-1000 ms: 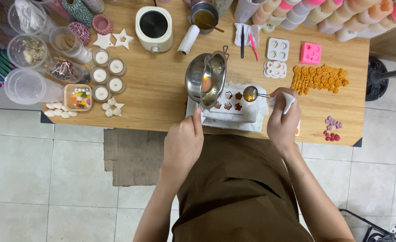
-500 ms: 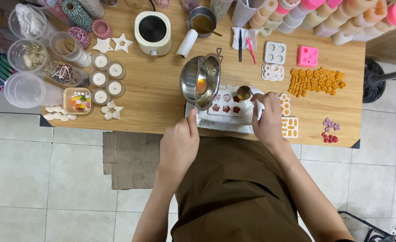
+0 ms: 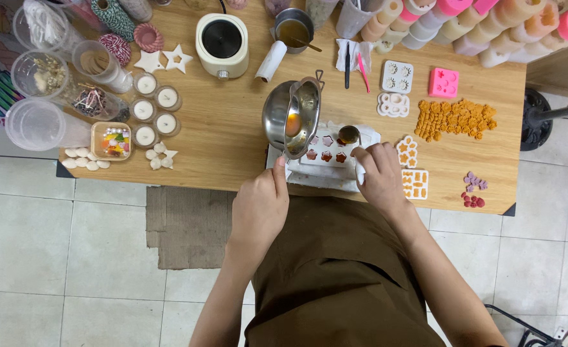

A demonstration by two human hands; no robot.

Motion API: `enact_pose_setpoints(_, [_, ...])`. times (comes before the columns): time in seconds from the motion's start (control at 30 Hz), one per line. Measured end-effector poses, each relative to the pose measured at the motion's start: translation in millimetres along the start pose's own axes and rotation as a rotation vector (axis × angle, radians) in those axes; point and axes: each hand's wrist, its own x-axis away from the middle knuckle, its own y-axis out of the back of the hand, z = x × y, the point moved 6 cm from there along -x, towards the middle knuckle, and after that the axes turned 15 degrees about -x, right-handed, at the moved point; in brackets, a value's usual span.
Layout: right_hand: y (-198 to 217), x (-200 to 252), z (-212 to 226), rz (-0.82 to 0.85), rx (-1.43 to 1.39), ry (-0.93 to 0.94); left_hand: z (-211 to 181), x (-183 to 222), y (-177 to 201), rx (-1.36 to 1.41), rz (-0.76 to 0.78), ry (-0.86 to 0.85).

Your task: The person pours liquid wax from a small metal pitcher into a silicone mold, wipes the pitcher rim with a cloth, and then organizes small star-shaped wax pieces into rows on the table.

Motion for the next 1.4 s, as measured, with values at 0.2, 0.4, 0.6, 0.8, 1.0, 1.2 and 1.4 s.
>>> enact_pose_setpoints(0.2, [-2.6,4.5,0.4,0.035,0.007,0.039,0.4,0.0,1.3,-0.002,-0.043,-0.011])
enact_pose_setpoints(0.4, [8.3,0.2,-8.0,-0.153,-0.157,-0.119,3.9,-1.7,1.0,0.026,0.010,0.036])
enact_pose_setpoints(0.6, [30.9,-11.2,-20.7,-0.389,-0.429,-0.382,10.3,-7.5,3.7,0.063,-0.058,-0.012])
enact_pose_setpoints(0.8, [29.7,-31.3,-34.3,-0.468,-0.823,-0.626,10.0,-9.7,5.3,0.258,0.002,-0.020])
enact_pose_setpoints(1.0, [25.4,-64.9,-29.5,-0.356,-0.851,-0.627,13.7,-11.5,-5.9,0.335,0.131,0.056])
enact_pose_setpoints(1.2, [13.0,-97.3,-19.7,-0.157,-0.937,-0.660,21.9,-15.3,-26.5,0.653,0.179,0.091])
enact_pose_setpoints(1.4, [11.6,-126.9,14.7,-0.059,-0.711,-0.425,29.3,-19.8,-32.7,0.763,0.208,0.147])
